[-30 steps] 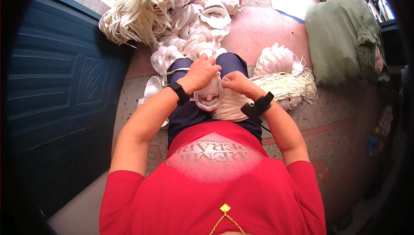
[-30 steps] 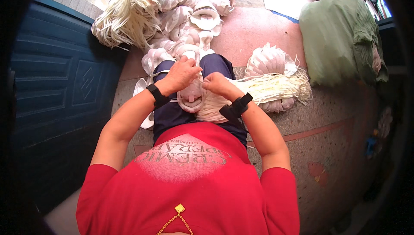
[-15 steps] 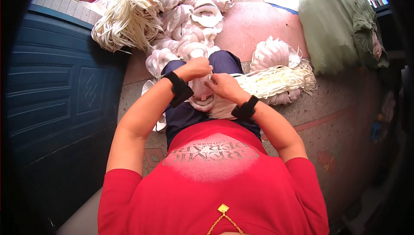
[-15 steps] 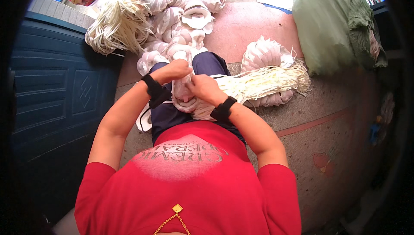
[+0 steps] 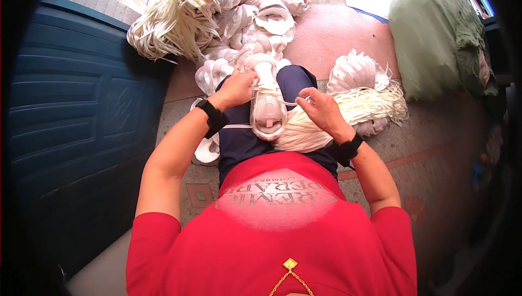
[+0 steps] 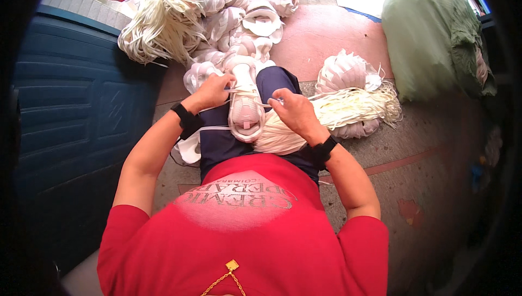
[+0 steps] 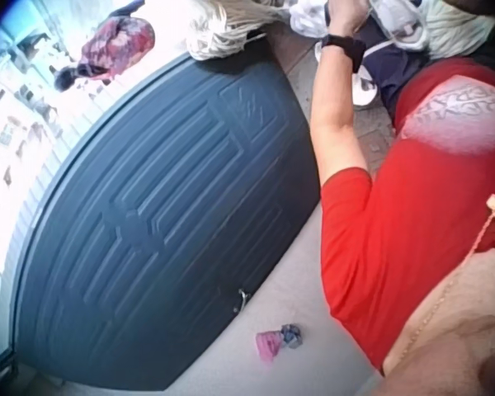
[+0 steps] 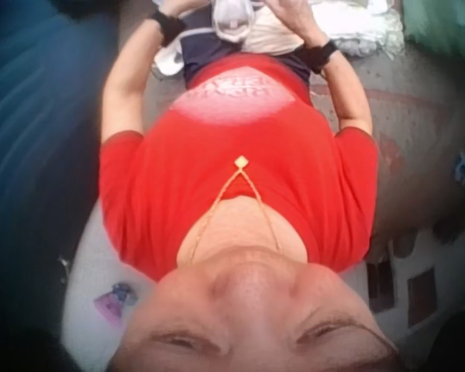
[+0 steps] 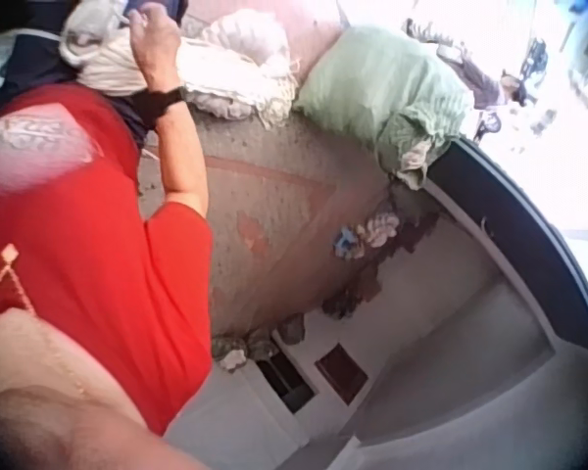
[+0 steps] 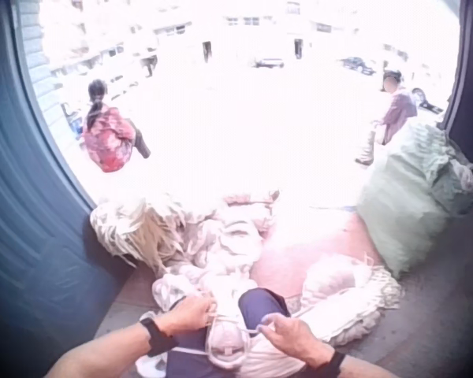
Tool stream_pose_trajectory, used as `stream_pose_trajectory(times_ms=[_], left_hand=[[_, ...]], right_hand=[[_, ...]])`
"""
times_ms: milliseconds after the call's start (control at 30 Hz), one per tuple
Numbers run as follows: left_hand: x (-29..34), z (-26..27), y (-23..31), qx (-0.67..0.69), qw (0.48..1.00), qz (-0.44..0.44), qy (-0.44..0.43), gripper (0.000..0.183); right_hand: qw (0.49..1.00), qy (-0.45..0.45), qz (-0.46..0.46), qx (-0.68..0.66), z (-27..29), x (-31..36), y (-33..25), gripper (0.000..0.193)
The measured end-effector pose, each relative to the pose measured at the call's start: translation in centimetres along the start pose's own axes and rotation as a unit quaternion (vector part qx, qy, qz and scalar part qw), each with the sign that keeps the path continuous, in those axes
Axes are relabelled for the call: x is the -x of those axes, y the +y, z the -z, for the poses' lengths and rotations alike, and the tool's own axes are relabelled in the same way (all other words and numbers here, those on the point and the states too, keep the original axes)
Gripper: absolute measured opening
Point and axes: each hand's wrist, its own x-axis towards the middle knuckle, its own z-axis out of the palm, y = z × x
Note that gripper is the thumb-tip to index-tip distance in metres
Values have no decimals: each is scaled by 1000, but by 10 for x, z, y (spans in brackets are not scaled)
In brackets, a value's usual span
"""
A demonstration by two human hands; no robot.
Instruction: The recorder is lacing and bundling pink and white sneakers together using long white laces.
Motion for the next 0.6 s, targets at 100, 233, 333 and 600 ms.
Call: stream_pose_trajectory(times_ms=[100, 233, 333, 600], left_hand=[[22, -5, 2, -54, 997, -4, 50, 17], [37, 1, 5, -162, 979, -99, 73, 4], [48, 6, 4, -180, 975, -114, 69, 2], [59, -5, 7, -153, 987, -34, 46, 1]], right_hand=[[996, -68, 64, -8, -30, -4, -12, 19], [992, -121, 23, -12, -74, -11, -18, 24], [987, -138, -38, -78, -92, -19, -17, 24], [986, -113, -5, 126, -115, -31, -26, 17]])
